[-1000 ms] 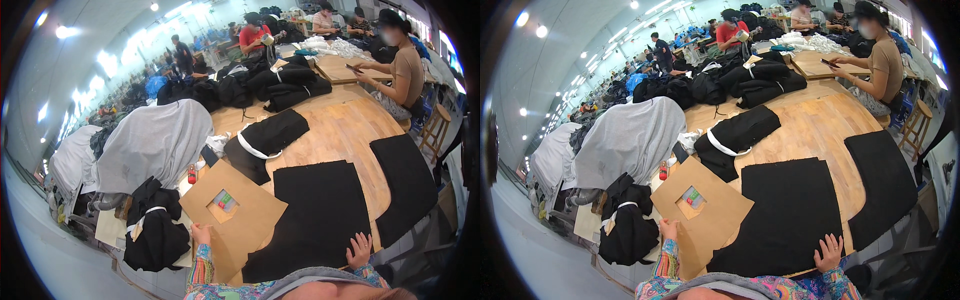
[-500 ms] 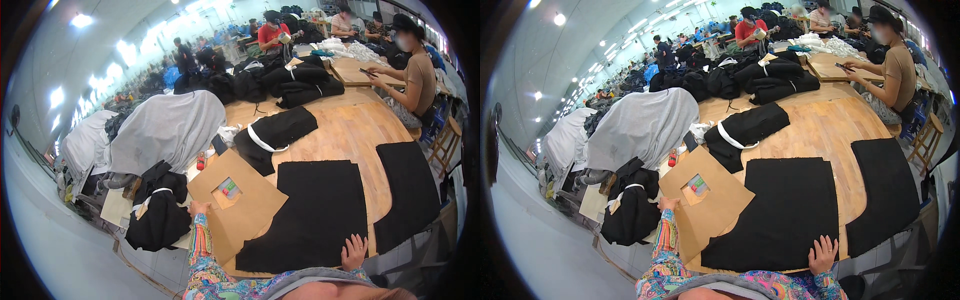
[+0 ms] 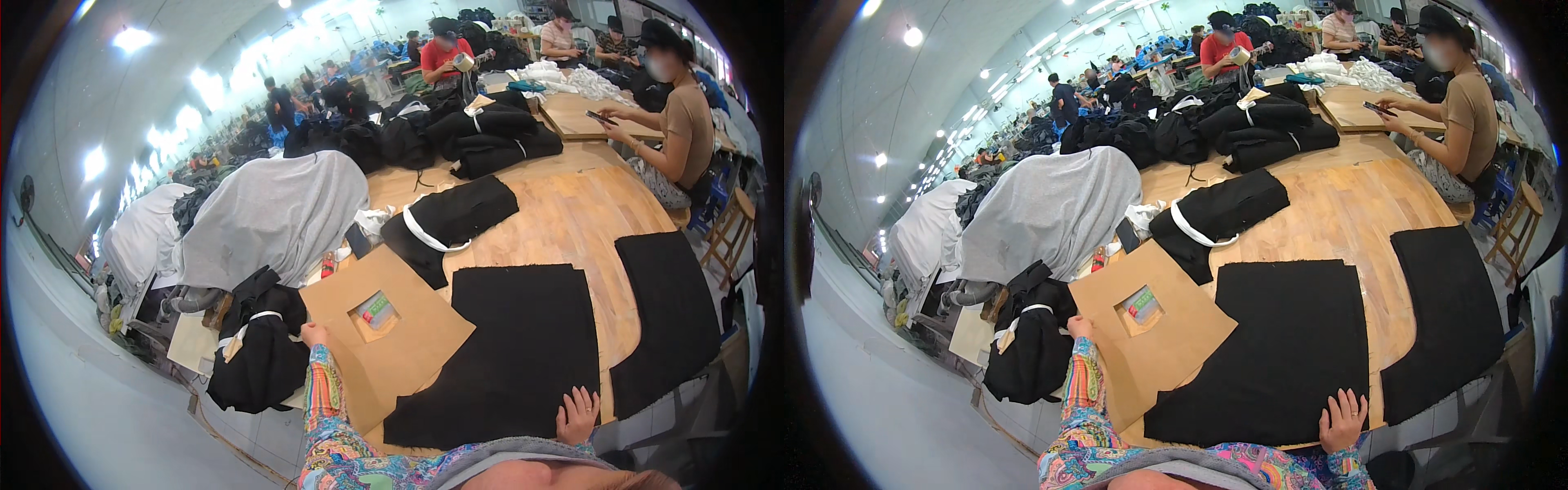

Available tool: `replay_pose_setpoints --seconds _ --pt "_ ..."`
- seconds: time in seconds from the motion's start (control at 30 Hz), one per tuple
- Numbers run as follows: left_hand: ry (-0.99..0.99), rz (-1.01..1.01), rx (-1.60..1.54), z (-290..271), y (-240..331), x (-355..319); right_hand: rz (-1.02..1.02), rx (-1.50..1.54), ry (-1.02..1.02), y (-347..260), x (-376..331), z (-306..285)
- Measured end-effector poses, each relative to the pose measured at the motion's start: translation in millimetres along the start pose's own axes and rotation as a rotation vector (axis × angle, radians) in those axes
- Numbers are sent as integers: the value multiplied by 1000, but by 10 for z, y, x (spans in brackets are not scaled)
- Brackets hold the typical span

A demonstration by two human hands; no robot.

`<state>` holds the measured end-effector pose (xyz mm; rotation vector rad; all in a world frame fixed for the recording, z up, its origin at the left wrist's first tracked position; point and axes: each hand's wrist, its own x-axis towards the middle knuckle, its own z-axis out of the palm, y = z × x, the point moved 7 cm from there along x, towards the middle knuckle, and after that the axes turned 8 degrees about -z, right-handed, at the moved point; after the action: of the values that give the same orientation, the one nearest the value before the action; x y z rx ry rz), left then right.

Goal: The person uses a cardboard template with a rectangular cutout to mark a black fabric sheet on a wooden table. They position the template, trace the inner edge with a white marking tool, and then move the template to repeat the process on a different section of the fabric.

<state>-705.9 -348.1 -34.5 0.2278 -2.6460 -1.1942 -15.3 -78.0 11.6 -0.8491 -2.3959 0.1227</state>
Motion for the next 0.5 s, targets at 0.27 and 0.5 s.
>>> replay_pose_setpoints --seconds 0.27,0.5 --pt "-429 160 -719 -747 1429 -829 14 -18 -13 24 32 -70" --pt "-450 512 -832 -1703 2626 -1726 11 7 -2 51 21 -69"
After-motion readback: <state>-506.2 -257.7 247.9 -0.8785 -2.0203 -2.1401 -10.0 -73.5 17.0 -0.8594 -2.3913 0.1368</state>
